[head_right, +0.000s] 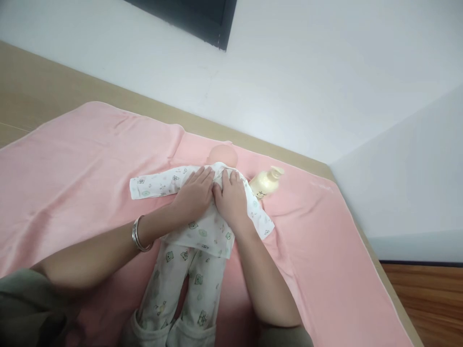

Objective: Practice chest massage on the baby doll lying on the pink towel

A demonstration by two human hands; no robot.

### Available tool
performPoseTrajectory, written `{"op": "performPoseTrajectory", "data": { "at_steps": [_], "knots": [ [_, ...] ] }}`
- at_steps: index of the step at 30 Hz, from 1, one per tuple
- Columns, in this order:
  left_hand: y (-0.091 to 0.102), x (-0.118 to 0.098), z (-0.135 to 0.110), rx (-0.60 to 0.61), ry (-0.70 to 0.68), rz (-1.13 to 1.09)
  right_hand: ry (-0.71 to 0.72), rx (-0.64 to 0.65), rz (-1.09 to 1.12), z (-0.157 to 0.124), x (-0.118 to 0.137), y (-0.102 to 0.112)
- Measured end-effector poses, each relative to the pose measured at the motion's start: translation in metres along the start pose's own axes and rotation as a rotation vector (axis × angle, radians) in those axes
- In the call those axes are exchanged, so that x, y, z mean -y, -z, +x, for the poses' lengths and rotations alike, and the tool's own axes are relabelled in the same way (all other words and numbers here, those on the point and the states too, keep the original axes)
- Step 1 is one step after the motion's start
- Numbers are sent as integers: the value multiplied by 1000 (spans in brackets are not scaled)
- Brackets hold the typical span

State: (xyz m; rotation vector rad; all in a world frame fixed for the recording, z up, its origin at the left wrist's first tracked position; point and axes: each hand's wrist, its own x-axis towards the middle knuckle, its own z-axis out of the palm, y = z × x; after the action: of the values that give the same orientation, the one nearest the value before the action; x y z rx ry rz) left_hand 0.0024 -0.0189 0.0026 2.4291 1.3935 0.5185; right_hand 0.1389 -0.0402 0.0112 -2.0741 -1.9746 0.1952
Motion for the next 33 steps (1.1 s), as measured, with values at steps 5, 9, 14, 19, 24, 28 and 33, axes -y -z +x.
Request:
{"op": "performPoseTrajectory", "data": {
  "at_steps": [5,9,14,19,24,28,33],
  "knots": [
    [5,6,5,20,-25,-57,53,12,-112,-4,5,0],
    [-1,21,16,-26,27,-107,121,-16,-189,-18,20,0],
    [-13,26,19,-119,36,-112,123,-61,-84,-17,18,-5],
    [-16,25,18,-160,27,-130,55,-125,134,3,-3,-11],
    [-19,27,18,-185,24,-121,52,-189,156,6,-10,-20],
    [-21,28,19,-188,10,-93,55,-202,154,5,-10,-22],
    [-12,26,18,-99,9,-67,61,-211,146,6,-12,-24]
  ]
}}
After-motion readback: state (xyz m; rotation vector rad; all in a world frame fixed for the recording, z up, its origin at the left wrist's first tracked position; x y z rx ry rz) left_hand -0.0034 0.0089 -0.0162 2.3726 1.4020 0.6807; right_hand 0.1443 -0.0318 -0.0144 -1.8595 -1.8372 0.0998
